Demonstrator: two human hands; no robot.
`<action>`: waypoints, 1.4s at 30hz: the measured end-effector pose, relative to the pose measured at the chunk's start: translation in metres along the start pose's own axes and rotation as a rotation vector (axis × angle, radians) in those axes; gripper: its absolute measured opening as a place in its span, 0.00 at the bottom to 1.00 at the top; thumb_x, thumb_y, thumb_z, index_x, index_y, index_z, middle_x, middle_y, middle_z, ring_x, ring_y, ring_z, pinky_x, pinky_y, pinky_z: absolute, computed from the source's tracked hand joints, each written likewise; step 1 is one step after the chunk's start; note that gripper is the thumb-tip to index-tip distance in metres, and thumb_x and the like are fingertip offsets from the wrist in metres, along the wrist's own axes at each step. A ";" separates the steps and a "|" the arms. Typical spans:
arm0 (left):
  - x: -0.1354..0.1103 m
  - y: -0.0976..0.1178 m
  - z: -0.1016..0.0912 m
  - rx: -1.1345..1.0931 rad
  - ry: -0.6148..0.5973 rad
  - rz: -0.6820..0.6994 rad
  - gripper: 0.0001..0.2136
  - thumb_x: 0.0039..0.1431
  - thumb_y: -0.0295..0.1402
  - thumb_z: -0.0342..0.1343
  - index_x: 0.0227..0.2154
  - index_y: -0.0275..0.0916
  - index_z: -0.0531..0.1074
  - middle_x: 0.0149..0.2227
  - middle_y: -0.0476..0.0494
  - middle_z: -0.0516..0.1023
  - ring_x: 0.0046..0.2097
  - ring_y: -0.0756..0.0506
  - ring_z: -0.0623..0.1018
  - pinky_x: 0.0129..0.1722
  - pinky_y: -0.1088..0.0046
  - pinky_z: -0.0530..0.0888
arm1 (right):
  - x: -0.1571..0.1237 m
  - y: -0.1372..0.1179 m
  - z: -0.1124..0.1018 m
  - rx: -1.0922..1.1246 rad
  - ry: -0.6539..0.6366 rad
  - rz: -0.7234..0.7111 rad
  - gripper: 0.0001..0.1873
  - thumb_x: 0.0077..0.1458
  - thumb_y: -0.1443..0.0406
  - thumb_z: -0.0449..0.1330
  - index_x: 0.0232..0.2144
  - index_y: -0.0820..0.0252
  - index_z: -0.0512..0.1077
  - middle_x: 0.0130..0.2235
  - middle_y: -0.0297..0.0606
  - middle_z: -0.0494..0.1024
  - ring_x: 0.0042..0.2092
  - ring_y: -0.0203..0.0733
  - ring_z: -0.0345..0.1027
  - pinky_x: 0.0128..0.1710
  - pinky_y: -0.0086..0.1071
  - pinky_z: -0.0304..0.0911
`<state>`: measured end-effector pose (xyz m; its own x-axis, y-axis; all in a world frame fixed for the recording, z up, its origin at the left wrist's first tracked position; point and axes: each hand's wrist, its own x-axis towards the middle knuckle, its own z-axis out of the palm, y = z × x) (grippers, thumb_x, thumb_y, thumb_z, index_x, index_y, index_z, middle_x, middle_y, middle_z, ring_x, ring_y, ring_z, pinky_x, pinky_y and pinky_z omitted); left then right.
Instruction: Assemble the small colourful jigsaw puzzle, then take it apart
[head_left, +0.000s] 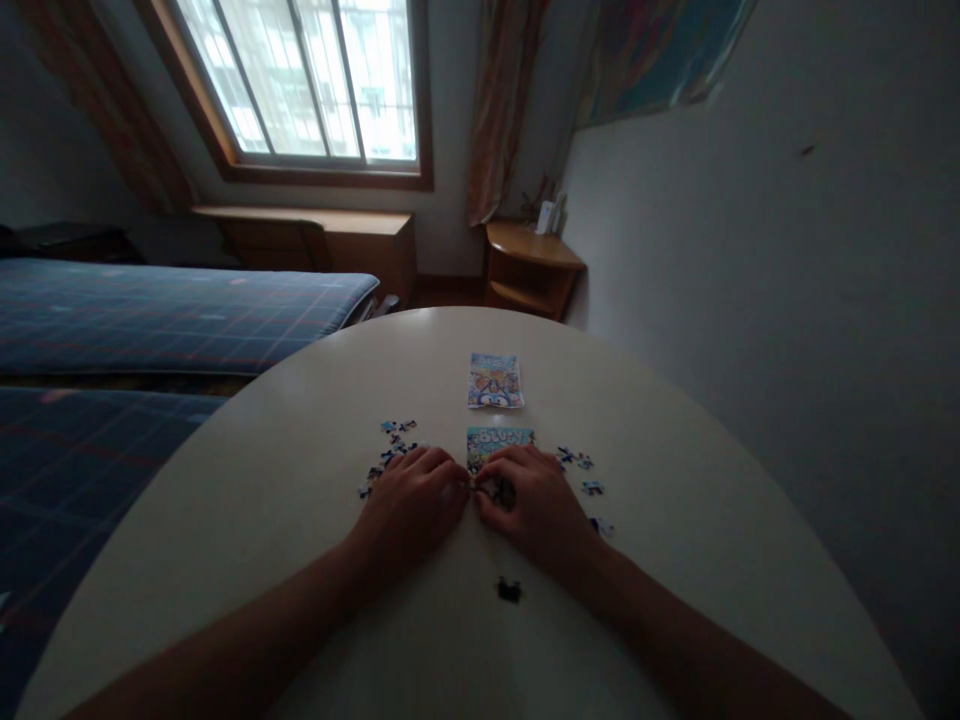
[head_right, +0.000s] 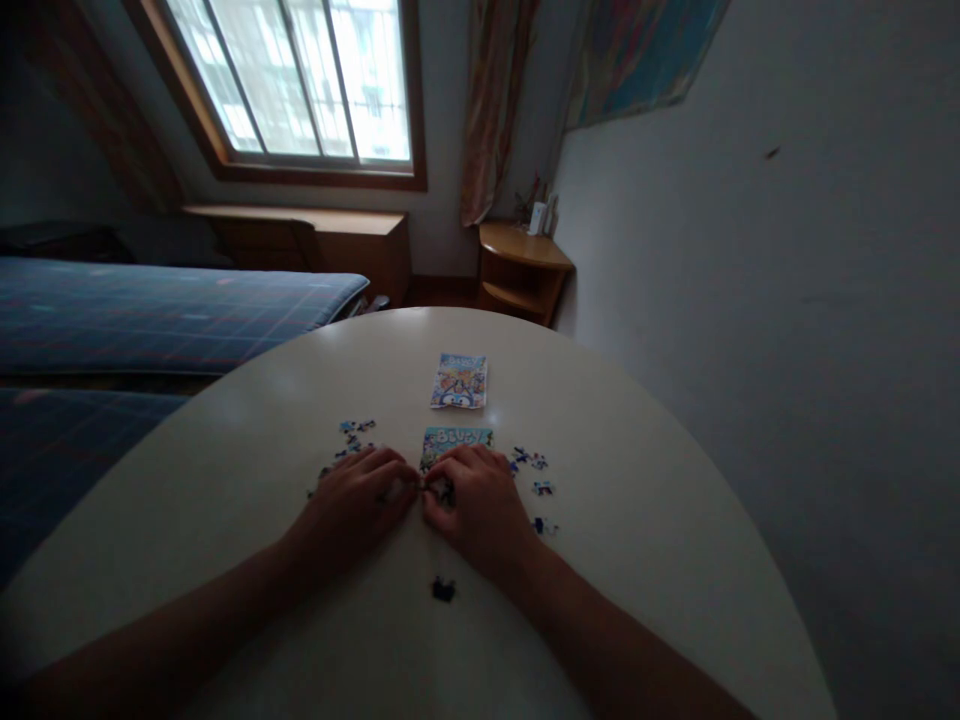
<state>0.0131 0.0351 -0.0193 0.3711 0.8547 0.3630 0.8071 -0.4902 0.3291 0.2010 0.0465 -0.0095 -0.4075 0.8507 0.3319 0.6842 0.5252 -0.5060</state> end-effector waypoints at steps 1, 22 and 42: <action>0.001 0.000 0.000 0.005 -0.004 -0.004 0.04 0.60 0.27 0.57 0.35 0.41 0.75 0.38 0.46 0.78 0.40 0.43 0.75 0.44 0.62 0.71 | 0.000 0.000 0.000 0.000 -0.002 0.005 0.07 0.50 0.68 0.66 0.34 0.56 0.75 0.41 0.38 0.79 0.46 0.48 0.70 0.49 0.44 0.59; 0.003 0.007 -0.004 0.138 -0.041 0.019 0.03 0.62 0.28 0.58 0.33 0.41 0.75 0.37 0.47 0.78 0.39 0.42 0.75 0.41 0.63 0.71 | -0.008 0.004 -0.010 -0.136 -0.036 -0.203 0.08 0.55 0.65 0.64 0.39 0.56 0.77 0.43 0.38 0.81 0.47 0.46 0.72 0.51 0.43 0.63; 0.002 -0.008 0.003 -0.058 0.044 0.088 0.04 0.63 0.27 0.56 0.38 0.42 0.74 0.46 0.46 0.80 0.48 0.44 0.77 0.49 0.61 0.75 | -0.011 0.002 -0.020 -0.201 -0.175 -0.233 0.15 0.55 0.63 0.63 0.46 0.58 0.74 0.50 0.42 0.78 0.51 0.49 0.70 0.53 0.46 0.63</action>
<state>0.0088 0.0412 -0.0237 0.4178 0.8003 0.4301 0.7439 -0.5731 0.3437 0.2188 0.0374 0.0021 -0.6525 0.7081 0.2699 0.6585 0.7061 -0.2604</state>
